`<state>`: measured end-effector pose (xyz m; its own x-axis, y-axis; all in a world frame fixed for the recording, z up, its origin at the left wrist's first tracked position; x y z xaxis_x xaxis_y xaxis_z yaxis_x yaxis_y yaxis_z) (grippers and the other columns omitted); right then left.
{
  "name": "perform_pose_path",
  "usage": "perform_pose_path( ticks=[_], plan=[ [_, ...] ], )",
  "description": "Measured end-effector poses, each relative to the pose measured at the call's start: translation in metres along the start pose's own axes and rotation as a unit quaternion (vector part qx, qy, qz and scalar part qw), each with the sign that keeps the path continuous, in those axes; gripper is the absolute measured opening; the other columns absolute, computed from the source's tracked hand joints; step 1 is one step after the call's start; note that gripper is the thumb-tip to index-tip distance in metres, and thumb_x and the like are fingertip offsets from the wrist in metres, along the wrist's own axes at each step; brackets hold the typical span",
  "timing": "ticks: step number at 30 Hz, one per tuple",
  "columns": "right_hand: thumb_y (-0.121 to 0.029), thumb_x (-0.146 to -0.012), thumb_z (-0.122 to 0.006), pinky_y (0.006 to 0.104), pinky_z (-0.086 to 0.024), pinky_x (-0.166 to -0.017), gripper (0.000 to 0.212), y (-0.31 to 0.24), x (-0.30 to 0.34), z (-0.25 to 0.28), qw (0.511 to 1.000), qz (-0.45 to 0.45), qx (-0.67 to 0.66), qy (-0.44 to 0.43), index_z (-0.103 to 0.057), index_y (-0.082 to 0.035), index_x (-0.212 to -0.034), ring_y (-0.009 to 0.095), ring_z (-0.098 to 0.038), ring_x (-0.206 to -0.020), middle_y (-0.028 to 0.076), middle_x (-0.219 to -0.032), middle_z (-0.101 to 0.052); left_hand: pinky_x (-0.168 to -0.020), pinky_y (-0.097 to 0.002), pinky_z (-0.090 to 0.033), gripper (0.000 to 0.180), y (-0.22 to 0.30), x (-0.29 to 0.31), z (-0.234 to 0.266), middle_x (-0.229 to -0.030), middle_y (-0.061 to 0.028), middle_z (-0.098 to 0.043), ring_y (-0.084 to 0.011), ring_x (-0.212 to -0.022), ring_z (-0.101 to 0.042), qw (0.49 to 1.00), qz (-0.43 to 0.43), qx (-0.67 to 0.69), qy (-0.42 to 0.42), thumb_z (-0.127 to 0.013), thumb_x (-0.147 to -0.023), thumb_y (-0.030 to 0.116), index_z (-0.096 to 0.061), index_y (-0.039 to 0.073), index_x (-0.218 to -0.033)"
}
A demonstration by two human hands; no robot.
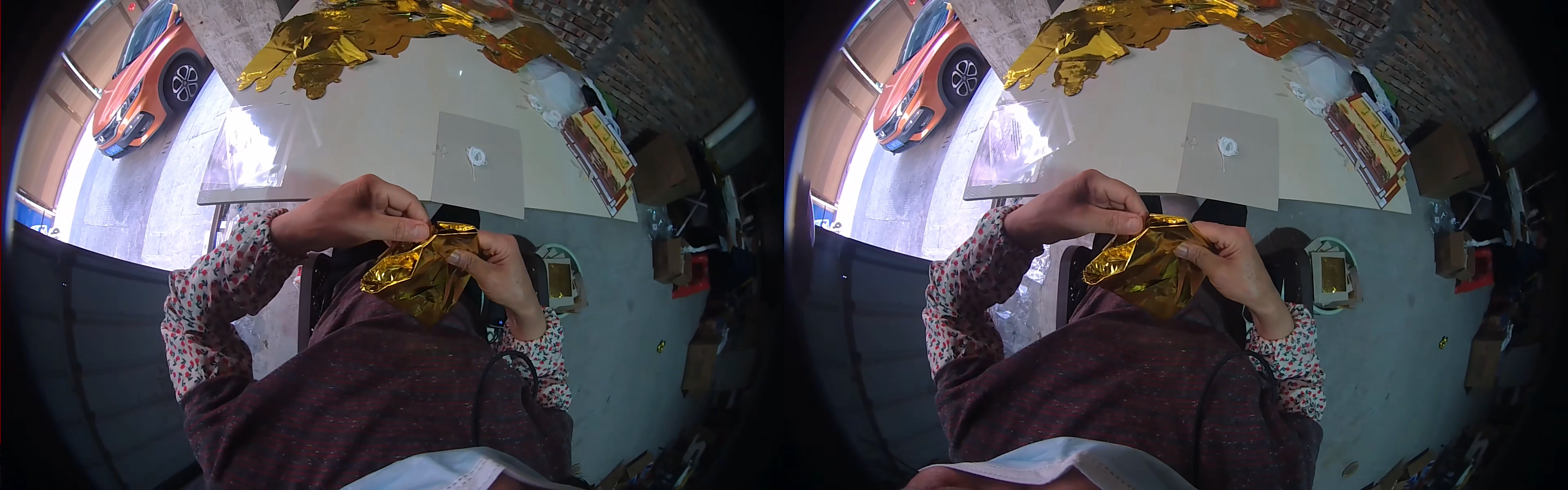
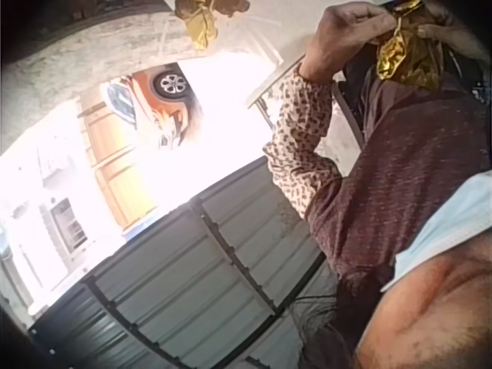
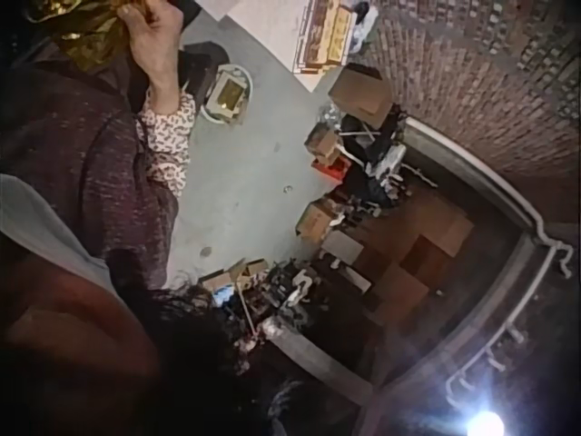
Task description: The person folds a foil balloon by hand, places it onto a cardboard insert, and slides the insert with the balloon into a plastic sleeve.
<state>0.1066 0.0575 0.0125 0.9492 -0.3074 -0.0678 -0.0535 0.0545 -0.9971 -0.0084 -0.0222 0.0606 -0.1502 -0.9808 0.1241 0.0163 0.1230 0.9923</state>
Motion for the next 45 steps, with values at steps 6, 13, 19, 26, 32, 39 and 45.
perform_pose_path(
  ticks=[6, 13, 19, 26, 32, 39, 45],
  plan=[
    [-0.01, -0.097, -0.062, 0.0211, -0.047, -0.061, 0.015, 0.0, 0.0, -0.003, 1.0, 0.008, 0.01, -0.009, -0.066, 0.004, -0.098, 0.001, -0.052, -0.072, -0.003, -0.076, -0.063, -0.068, -0.0209, -0.047, 0.026, -0.002, 0.002, 0.0, -0.083, -0.0006, -0.068, -0.0046, -0.076, -0.059, 1.0, -0.007, 0.021, -0.002, -0.063, -0.097, 0.02, -0.069, -0.005, -0.098],
    [-0.011, -0.096, -0.063, 0.0212, -0.047, -0.063, 0.016, 0.007, -0.001, -0.005, 1.0, 0.001, -0.022, -0.021, -0.067, 0.004, -0.102, 0.001, -0.053, -0.072, -0.002, -0.078, -0.065, -0.06, -0.019, -0.046, 0.017, 0.002, 0.004, 0.0, -0.08, 0.0001, -0.067, -0.0038, -0.07, -0.059, 1.0, -0.018, -0.002, 0.025, -0.065, -0.094, 0.011, -0.067, -0.005, -0.095],
    [-0.011, -0.095, -0.064, 0.0206, -0.047, -0.064, 0.017, 0.006, 0.0, -0.005, 0.999, 0.002, -0.035, -0.014, -0.068, 0.003, -0.105, 0.002, -0.054, -0.073, -0.002, -0.08, -0.067, -0.063, -0.0214, -0.048, 0.01, 0.012, 0.008, 0.001, -0.078, -0.0013, -0.066, -0.0047, -0.072, -0.06, 0.977, -0.081, -0.164, 0.105, -0.069, -0.087, 0.005, -0.065, -0.004, -0.089],
    [-0.012, -0.095, -0.064, 0.0208, -0.047, -0.064, 0.017, 0.01, -0.001, -0.004, 0.999, -0.006, -0.042, -0.019, -0.07, 0.001, -0.105, 0.002, -0.055, -0.072, -0.002, -0.082, -0.067, -0.068, -0.0259, -0.052, 0.011, 0.027, 0.012, -0.001, -0.082, -0.0071, -0.068, -0.0102, -0.075, -0.066, 0.936, -0.113, -0.292, 0.16, -0.072, -0.081, 0.002, -0.066, -0.002, -0.089],
    [-0.008, -0.093, -0.066, 0.0247, -0.051, -0.078, 0.018, 0.018, -0.001, -0.002, 0.992, -0.06, -0.109, -0.017, -0.068, 0.003, -0.107, 0.008, -0.063, -0.085, 0.004, -0.095, -0.071, -0.075, -0.025, -0.052, 0.014, 0.017, 0.011, 0.002, -0.089, -0.004, -0.066, -0.0104, -0.081, -0.064, 0.955, -0.118, -0.24, 0.132, -0.069, -0.082, -0.002, -0.064, 0.0, -0.095],
    [-0.009, -0.093, -0.067, 0.0244, -0.051, -0.074, 0.018, 0.015, -0.002, -0.001, 0.992, -0.062, -0.113, -0.012, -0.068, 0.003, -0.106, 0.008, -0.063, -0.08, 0.003, -0.092, -0.071, -0.084, -0.0227, -0.049, 0.011, 0.002, 0.012, 0.001, -0.096, -0.0021, -0.057, -0.008, -0.091, -0.058, 0.985, -0.052, -0.119, 0.109, -0.067, -0.085, -0.004, -0.059, 0.002, -0.09],
    [-0.009, -0.093, -0.066, 0.0237, -0.05, -0.077, 0.019, 0.021, -0.002, 0.002, 0.992, -0.057, -0.114, -0.005, -0.068, 0.003, -0.108, 0.008, -0.063, -0.084, 0.003, -0.096, -0.071, -0.086, -0.025, -0.048, 0.009, 0.01, 0.02, 0.007, -0.1, -0.0067, -0.059, -0.0114, -0.099, -0.057, 0.977, -0.153, -0.128, 0.075, -0.064, -0.087, -0.004, -0.064, -0.002, -0.096]
  ],
)
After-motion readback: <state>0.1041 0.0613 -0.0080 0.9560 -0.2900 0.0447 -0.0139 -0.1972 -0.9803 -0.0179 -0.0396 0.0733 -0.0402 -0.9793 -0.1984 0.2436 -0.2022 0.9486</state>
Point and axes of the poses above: each hand's wrist, its own x-axis away from the middle knuckle, its own z-axis out of the back of the hand, y = z × x, the point moved 9 cm from there along -x, towards the middle knuckle
